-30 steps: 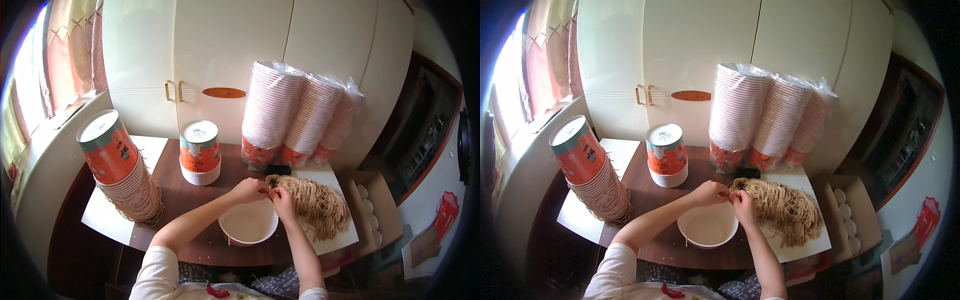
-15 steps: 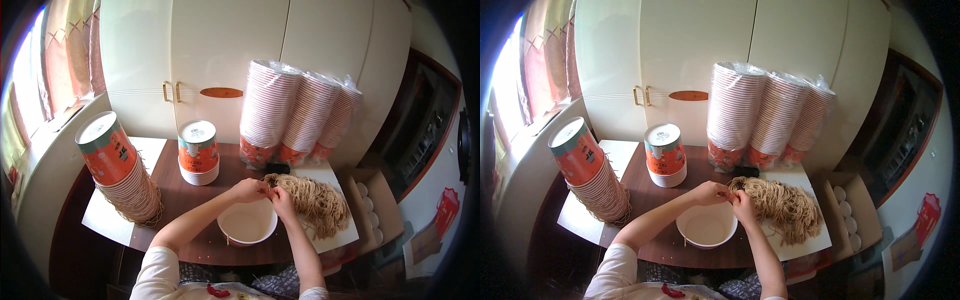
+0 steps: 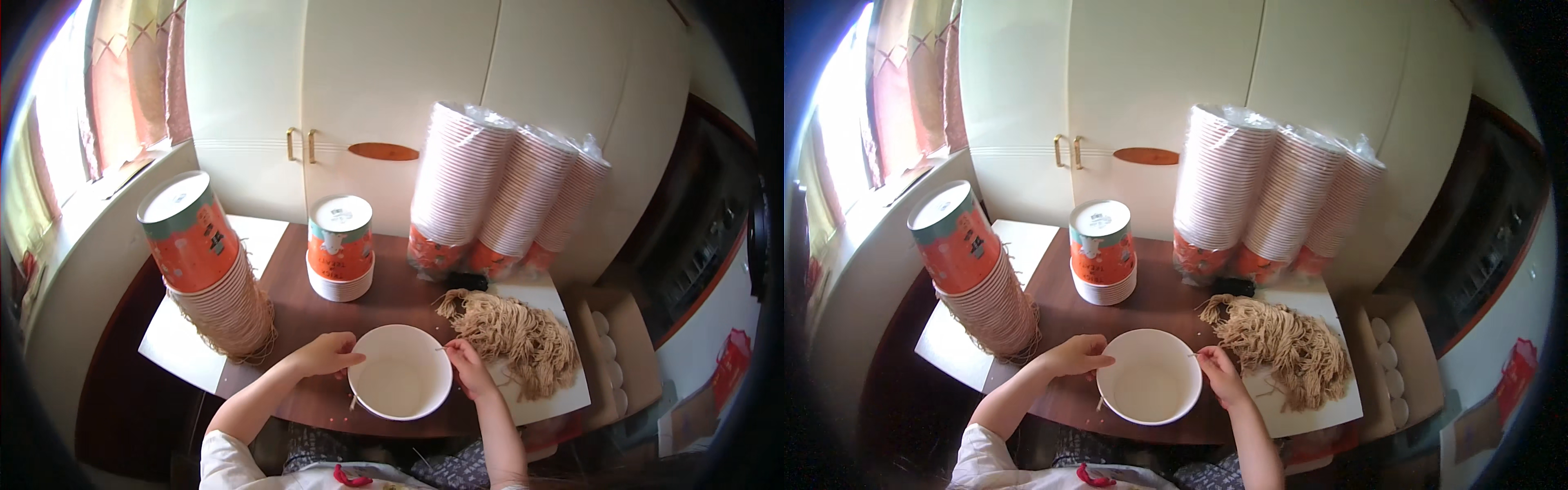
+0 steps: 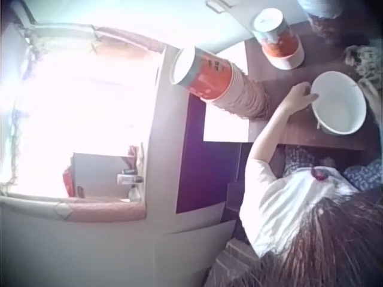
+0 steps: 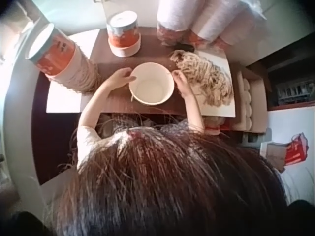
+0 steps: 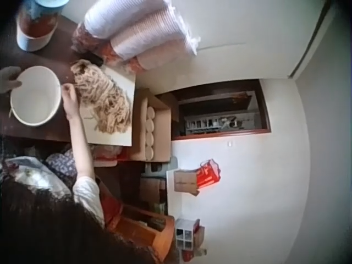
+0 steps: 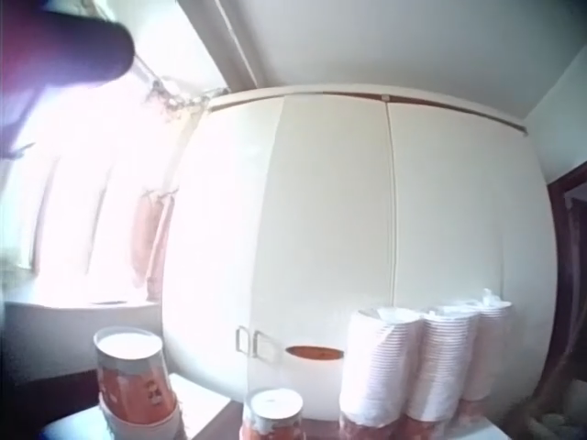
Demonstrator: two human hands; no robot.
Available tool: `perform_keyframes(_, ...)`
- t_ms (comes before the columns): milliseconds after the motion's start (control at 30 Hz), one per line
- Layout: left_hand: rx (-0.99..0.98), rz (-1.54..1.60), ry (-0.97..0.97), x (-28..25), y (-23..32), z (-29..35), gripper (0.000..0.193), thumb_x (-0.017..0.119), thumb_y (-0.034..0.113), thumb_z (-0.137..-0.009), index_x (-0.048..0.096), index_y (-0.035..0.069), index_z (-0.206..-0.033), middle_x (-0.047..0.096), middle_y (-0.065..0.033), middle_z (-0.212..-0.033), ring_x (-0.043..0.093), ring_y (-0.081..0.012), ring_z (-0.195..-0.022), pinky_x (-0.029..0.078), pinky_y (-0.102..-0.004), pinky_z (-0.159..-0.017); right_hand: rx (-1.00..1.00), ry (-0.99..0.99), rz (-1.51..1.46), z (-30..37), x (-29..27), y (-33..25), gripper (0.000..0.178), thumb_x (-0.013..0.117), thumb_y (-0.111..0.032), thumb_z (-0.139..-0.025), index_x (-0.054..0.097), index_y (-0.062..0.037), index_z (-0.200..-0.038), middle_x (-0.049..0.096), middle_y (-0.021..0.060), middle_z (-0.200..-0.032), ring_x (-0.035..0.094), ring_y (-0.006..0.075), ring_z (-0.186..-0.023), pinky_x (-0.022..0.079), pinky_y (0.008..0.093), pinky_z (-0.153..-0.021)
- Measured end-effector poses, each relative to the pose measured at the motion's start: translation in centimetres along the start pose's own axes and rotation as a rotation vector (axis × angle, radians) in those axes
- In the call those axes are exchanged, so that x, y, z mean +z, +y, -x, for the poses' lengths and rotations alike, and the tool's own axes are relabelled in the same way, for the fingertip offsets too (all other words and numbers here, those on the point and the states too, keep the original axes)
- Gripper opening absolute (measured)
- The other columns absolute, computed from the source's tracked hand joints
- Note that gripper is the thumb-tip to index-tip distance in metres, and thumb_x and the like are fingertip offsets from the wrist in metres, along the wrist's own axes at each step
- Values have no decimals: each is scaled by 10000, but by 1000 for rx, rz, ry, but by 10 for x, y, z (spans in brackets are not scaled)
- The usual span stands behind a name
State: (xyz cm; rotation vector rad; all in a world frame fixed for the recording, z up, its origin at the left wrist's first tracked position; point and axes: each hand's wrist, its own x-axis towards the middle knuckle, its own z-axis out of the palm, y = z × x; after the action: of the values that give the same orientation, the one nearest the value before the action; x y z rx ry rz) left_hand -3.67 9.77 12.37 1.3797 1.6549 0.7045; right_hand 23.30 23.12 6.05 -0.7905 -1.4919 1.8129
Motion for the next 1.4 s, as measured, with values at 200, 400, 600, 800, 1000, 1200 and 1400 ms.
perform_keyframes(200,195,436,177,-6,5,20,172,574,165,-862,470,61,-772,535,5,-655,522,-59,-540,436,-198,-466,-685,458,313,37,54,-4,246,477,-100,-874,421,7,-1089,459,135,-1107,472,204,-961,402,318,-824)
perform_keyframes(400,283,497,372,-22,49,35,102,542,136,-852,490,50,-836,553,4,-652,532,-48,-537,440,-190,-466,-1268,297,1024,51,95,3,427,697,-274,-692,509,-81,-1023,473,101,-1063,472,293,-965,350,452,-831)
perform_keyframes(600,424,524,533,-37,55,49,88,544,99,-833,475,53,-804,532,12,-637,504,-41,-507,422,-187,-443,-1012,61,1386,33,124,-1,631,689,-291,-680,448,-21,-1197,401,212,-1220,403,366,-1121,293,507,-938)
perform_keyframes(800,793,-192,1410,-112,101,88,186,612,67,-769,483,19,-644,465,-44,-484,450,-59,-461,371,-240,-410,-1151,34,996,37,131,-11,639,678,-199,-686,418,-36,-1246,312,237,-1322,309,433,-1221,319,504,-980)
perform_keyframes(1000,771,-1376,1818,-225,130,145,199,649,109,-711,453,90,-732,474,-47,-578,538,-217,-490,431,-328,-424,-1060,-154,979,46,143,2,508,687,-144,-658,514,-84,-1133,353,209,-1265,375,383,-1143,364,462,-939)
perform_keyframes(1200,577,-1923,1749,-275,103,179,161,636,125,-648,481,140,-688,474,14,-594,566,-118,-543,472,-263,-439,-999,-278,961,63,141,24,565,656,-107,-675,456,-37,-1199,290,263,-1310,316,428,-1193,320,485,-994)
perform_keyframes(1400,702,-1497,1894,-233,109,204,185,617,37,-682,445,85,-633,494,-43,-541,514,-197,-453,423,-302,-423,-995,-233,883,39,137,7,513,699,-137,-650,518,-78,-1126,395,193,-1232,412,364,-1092,390,426,-888)
